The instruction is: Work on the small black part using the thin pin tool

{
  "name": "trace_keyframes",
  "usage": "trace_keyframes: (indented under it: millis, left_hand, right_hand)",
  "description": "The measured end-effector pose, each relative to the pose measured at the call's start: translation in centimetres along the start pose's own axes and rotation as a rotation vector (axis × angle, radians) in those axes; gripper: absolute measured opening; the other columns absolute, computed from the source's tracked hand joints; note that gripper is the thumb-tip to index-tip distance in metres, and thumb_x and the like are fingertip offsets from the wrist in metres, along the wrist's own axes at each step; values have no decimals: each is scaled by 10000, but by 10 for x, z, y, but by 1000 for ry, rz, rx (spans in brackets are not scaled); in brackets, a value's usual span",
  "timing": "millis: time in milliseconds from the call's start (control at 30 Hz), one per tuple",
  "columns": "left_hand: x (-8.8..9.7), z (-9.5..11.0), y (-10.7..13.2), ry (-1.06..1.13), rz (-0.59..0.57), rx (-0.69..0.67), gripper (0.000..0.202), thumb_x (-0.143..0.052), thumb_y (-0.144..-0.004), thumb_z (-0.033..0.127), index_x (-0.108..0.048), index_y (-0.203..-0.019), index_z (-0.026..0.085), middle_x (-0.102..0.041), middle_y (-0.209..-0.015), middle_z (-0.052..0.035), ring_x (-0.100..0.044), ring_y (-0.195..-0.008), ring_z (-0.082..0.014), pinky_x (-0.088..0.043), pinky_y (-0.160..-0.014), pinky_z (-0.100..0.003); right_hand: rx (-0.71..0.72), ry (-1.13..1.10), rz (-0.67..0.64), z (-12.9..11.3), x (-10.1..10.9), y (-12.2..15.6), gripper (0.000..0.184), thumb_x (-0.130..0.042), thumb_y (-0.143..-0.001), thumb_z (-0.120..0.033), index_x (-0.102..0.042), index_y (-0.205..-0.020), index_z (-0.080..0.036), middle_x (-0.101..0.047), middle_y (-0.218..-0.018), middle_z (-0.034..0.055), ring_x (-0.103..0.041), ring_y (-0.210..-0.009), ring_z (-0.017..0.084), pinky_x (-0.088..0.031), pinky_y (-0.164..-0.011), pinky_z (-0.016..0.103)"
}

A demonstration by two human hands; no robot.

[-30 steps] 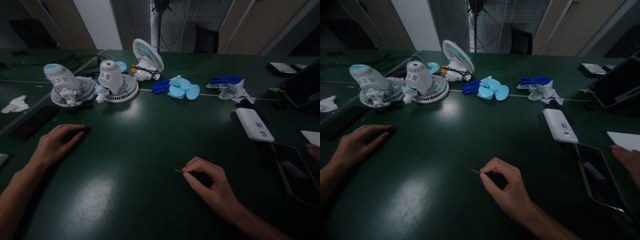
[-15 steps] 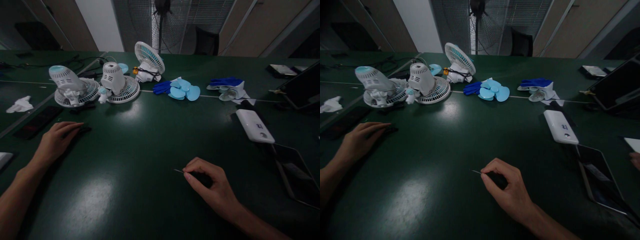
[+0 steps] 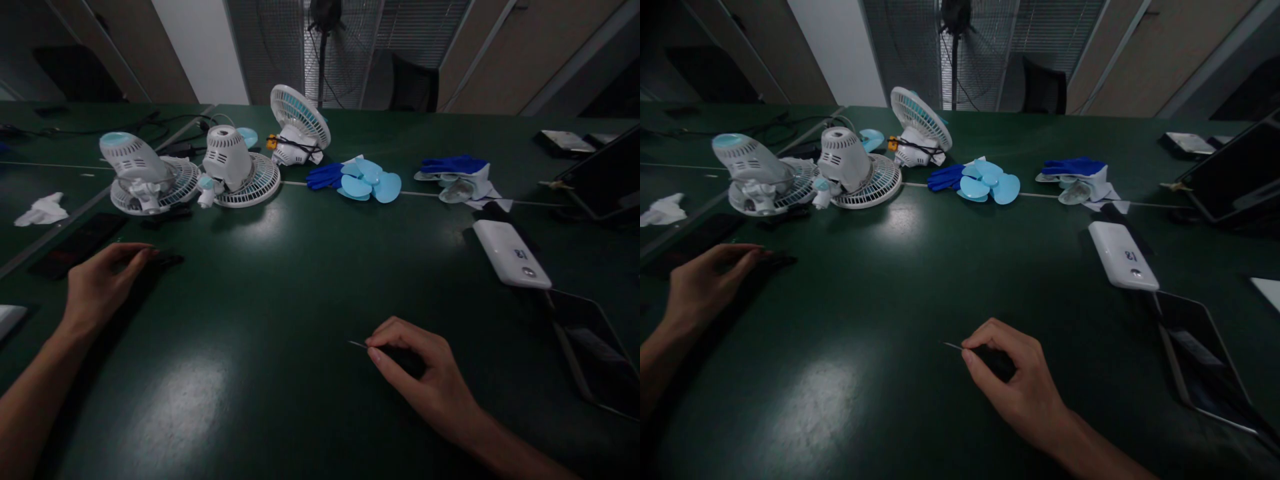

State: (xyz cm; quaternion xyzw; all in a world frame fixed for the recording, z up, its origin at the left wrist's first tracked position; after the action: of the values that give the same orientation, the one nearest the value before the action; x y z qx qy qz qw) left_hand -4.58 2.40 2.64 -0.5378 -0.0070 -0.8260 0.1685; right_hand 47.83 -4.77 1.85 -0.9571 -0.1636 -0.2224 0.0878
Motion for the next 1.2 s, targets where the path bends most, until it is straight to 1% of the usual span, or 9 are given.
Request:
trace_keyframes:
  millis: [167, 333, 467, 600, 800, 867, 967, 1033, 1200]
  left_hand:
    - [-1, 1, 1, 111, 9, 67, 531, -606, -938, 522, -637, -1340, 176, -735, -1220, -52, -691, -1111, -246, -543, -972, -358]
    - [0, -3, 0, 123, 80, 94, 527, -684, -863, 534, -702, -1293, 230, -761, -1165, -33, -714, -1043, -238, -547, -965, -342]
    - [2, 0, 2, 161, 101, 97, 551, -721, -820, 519, -712, -1275, 209, -774, -1141, -34, -713, -1042, -242, -558, -971, -363]
    - [7, 3, 3, 150, 121, 114, 551, -724, -808, 540, -729, -1239, 195, -783, -1076, -45, -727, -994, -252, -572, -947, -394]
    - [8, 4, 7, 129, 136, 124, 534, -703, -842, 566, -722, -1251, 224, -774, -1054, -14, -715, -888, -200, -572, -796, -288]
    - [8, 10, 7, 112, 140, 64, 524, -688, -856, 576, -723, -1239, 221, -757, -1111, -11, -702, -932, -201, -568, -836, -296]
    - [5, 21, 7, 140, 100, -58, 492, -673, -877, 574, -721, -1205, 211, -713, -1247, -5, -662, -1123, -221, -528, -1009, -340]
    - [0, 23, 6, 156, 39, -82, 495, -667, -881, 584, -713, -1206, 214, -700, -1287, 1, -638, -1192, -228, -496, -1073, -364]
    - [-10, 7, 5, 104, -75, 16, 566, -671, -851, 648, -713, -1237, 236, -743, -1198, 7, -674, -1105, -243, -514, -1023, -371]
  right_hand:
    - [6, -13, -2, 1, -1, 2, 48, -651, -977, -231, -698, -979, -237, -707, -890, 6, -689, -785, 165, -511, -678, 298]
    - [10, 8, -8, 1, -1, 2, 47, -649, -979, -235, -696, -979, -236, -708, -902, 9, -693, -795, 172, -518, -693, 310]
    - [19, 5, -4, -2, -1, 0, 49, -648, -977, -233, -697, -979, -240, -710, -893, 5, -691, -782, 168, -519, -676, 302]
    - [32, 8, 4, -3, -1, -1, 50, -645, -971, -223, -694, -967, -235, -707, -881, 5, -690, -770, 166, -517, -668, 301]
    - [10, 10, -12, 1, -1, 1, 48, -650, -978, -233, -694, -991, -245, -704, -899, 2, -691, -794, 164, -520, -684, 302]
    - [11, 7, -13, 1, -1, 1, 48, -651, -979, -232, -694, -993, -247, -704, -901, 1, -692, -797, 164, -519, -686, 301]
    - [10, 8, -13, 1, -1, 1, 49, -649, -980, -232, -694, -994, -246, -706, -899, 3, -691, -793, 165, -517, -682, 300]
    - [13, 5, -11, 1, -1, 1, 52, -648, -982, -231, -694, -1001, -244, -709, -903, 5, -692, -795, 166, -519, -685, 299]
    - [12, 10, -13, 3, -2, 1, 50, -654, -975, -224, -696, -998, -240, -710, -905, 7, -693, -803, 166, -522, -694, 298]
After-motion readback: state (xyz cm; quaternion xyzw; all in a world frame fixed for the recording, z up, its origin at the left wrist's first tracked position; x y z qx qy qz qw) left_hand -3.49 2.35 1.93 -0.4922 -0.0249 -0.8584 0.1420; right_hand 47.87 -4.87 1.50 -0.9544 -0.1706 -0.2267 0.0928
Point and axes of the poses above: each hand's wrist, its own y-axis away from the middle knuckle, its own x-axis out of the back of the hand, z = x × y, the point moved 6 cm from there along -y, towards the middle knuckle
